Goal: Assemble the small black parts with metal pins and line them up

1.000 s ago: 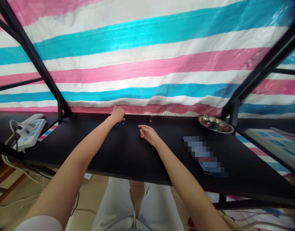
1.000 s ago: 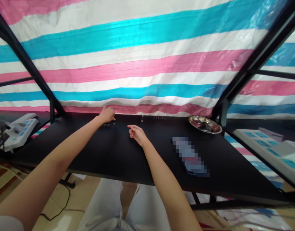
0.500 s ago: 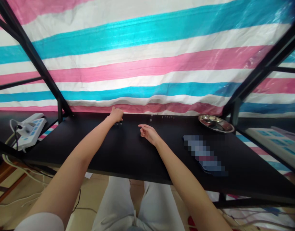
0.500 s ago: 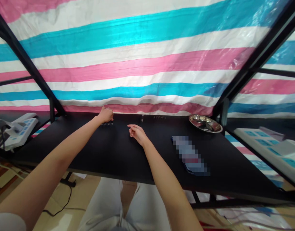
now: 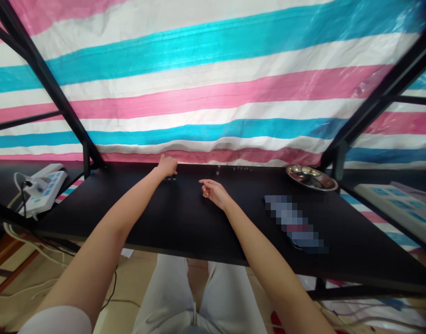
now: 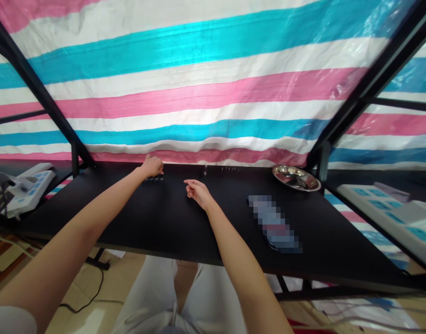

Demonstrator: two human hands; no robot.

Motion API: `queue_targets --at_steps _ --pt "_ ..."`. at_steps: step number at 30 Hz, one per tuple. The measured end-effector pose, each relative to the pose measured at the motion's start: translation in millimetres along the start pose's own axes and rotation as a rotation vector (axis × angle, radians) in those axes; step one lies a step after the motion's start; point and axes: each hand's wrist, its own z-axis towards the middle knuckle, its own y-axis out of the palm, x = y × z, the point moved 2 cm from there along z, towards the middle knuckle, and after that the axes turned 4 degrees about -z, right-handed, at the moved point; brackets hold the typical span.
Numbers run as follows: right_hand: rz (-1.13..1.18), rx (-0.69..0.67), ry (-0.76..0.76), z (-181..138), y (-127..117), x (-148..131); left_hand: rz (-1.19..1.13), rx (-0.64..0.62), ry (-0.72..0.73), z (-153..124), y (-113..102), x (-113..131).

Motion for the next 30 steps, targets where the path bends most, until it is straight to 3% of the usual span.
queue_targets --at_steps 8,11,14,18,20,23,26,30 --pt "-0.018 0.0 -0.004 0 0 1 -0.026 -0.006 -0.006 -6 -2 1" --pt "-0.053 0.051 -0.037 3 -2 1 -0.05 0.093 0.049 -9 -4 11" --pt "-0.108 0.253 -0.143 8 -13 0 -0.075 0.207 0.144 -13 -5 31" --pt "-0.23 0.602 -0.295 10 -35 -3 -0.136 0.222 0.25 -15 6 68" --pt "-0.403 0.7 -0.374 9 -43 -7 -0.168 0.216 0.274 -14 18 85" --pt "-0.867 0.745 -0.417 3 -45 -10 -0.223 0.208 0.22 -6 38 106" --pt "-1.241 0.679 -0.3 0 -42 -8 -0.271 0.217 0.149 5 55 118" --pt "-1.446 0.523 -0.1 4 -37 -2 -0.299 0.228 0.113 22 66 125"
